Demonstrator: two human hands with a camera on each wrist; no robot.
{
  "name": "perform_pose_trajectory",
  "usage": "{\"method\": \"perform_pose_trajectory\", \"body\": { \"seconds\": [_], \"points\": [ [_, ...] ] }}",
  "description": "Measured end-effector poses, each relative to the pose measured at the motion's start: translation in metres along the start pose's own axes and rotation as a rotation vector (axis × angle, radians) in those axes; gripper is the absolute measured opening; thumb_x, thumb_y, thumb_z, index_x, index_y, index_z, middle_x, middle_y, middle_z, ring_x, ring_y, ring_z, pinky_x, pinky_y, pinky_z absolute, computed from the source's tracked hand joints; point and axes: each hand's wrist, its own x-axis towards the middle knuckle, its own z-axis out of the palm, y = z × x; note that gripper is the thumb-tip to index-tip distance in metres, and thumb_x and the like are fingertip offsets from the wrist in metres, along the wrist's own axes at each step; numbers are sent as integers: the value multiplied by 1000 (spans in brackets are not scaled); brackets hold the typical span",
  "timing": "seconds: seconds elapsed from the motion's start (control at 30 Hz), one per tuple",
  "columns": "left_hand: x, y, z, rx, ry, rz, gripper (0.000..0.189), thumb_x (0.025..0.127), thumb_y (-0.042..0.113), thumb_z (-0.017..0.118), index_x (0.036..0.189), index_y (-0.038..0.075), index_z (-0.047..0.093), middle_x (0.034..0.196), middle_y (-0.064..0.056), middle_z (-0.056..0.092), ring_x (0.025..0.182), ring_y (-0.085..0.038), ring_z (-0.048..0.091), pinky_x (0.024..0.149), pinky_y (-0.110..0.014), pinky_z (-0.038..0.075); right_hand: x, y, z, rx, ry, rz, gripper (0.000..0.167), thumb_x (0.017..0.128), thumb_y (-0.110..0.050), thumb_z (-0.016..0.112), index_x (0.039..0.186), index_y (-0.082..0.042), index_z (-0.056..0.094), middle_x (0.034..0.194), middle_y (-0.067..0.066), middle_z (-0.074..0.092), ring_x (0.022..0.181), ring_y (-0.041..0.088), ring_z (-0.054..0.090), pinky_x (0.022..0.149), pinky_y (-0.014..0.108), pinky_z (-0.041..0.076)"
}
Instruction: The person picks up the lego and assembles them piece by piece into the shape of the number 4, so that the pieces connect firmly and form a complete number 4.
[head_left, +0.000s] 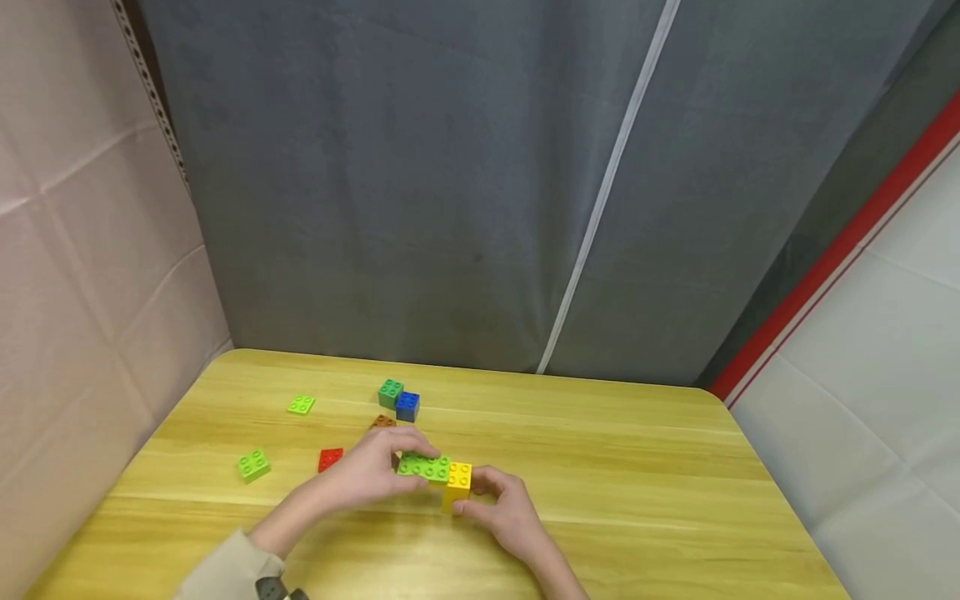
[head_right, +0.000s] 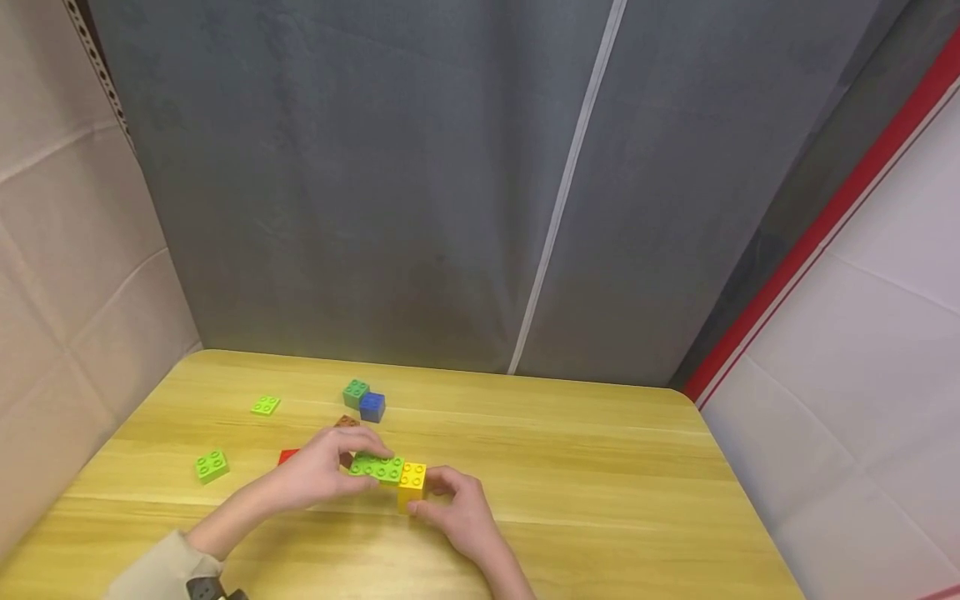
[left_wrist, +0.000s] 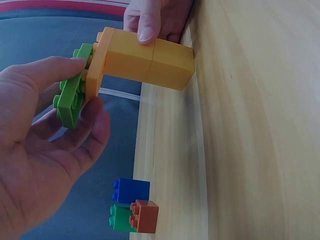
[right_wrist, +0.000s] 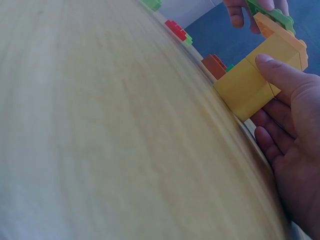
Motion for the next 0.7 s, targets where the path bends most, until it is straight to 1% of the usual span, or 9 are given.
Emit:
{"method": "perform_pose_trajectory", "body": {
  "seconds": [0.4,0.57,0.7],
  "points": [
    [-1,-2,-1,-16,-8,-15,30,88,18,82,117,19,76,114,10,69,96,-12,57,72,-27,51,0,0,1,1,6,4,35,84,-22,85,116,-12,74,110,-4,73,105,19,65,96,40,49],
    [-2,-1,-2,-27,-6,-45,30,88,19,82,117,19,76,114,10,69,93,-13,57,73,-25,52,0,0,0,0,5,8,34,85,-22,85,116,-13,74,109,-4,73,105,19,64,97,39,48],
    [-1,-1,-2,-29,-8,-53,30,88,20,83,117,19,76,113,10,69,91,-13,56,72,-25,51,0,0,0,-9,8,14,34,84,-23,85,115,-13,74,109,-4,73,104,20,64,96,40,48]
  ]
}}
